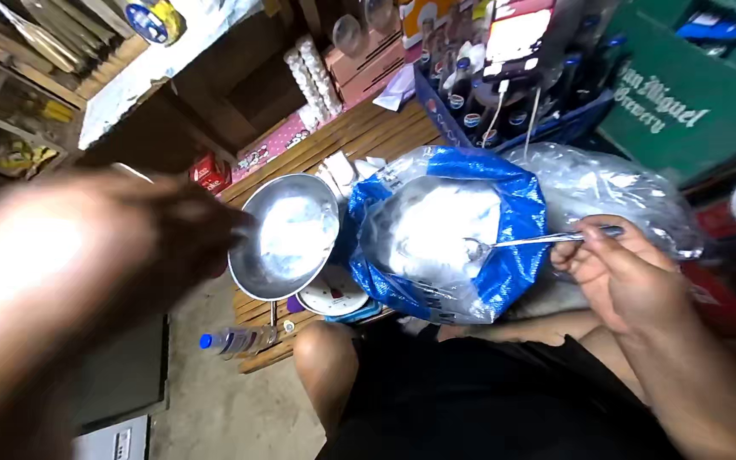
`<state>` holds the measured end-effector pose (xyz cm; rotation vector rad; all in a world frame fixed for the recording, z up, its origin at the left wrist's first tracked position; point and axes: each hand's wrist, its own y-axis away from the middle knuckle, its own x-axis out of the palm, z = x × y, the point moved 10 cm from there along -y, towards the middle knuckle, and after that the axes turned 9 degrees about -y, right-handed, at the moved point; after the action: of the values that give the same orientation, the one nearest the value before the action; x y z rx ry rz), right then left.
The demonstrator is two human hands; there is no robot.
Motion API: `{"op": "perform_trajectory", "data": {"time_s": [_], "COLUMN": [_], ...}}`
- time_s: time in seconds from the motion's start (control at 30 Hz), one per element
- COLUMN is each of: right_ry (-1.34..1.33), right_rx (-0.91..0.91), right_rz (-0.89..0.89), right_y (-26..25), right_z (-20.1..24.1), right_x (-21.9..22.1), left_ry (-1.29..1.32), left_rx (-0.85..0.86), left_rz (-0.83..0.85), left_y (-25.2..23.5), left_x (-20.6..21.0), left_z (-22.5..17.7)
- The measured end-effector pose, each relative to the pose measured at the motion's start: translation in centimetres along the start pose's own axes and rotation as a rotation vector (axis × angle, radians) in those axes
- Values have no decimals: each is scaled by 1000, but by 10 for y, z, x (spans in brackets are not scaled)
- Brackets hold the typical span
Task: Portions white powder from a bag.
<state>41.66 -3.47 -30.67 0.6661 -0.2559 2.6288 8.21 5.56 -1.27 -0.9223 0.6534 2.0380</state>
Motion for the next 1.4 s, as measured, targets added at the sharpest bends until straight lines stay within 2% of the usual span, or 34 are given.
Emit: {"op": "perform_trajectory", "data": {"time_s": [0.1,0.2,0.3,0.37,0.5,0.6,0.77,1.0,1.4], "right_ry": [7,6,-4,-18,-88,-129,-151,-114,-17], "right_rx": [2,-21,-29,-29,-14,3,8,-7,12], "right_rz": [-15,6,37,47,52,68,107,186,242], "right_y": [3,5,5,4,-2,-7,-15,-23,-35], "right_z": [6,17,27,31,36,35,32,27,11], "right_x": [3,10,24,35,61,84,123,170,208], "left_ry": [339,677,965,1070,1067,1016,988,1079,1102], "left_rx": [-102,-332,-571,-656,-745,-740,-733,-746,-790], "left_rz": [-93,-261,-394,-399,-432,-458,-384,-456,-467], "left_y": [1,0,-4,-12,-22,-23,-27,-31,-27], "left_x": [79,140,173,184,195,197,201,203,202], "left_z": [-26,-21,-25,-35,-42,-48,-53,-51,-41]}}
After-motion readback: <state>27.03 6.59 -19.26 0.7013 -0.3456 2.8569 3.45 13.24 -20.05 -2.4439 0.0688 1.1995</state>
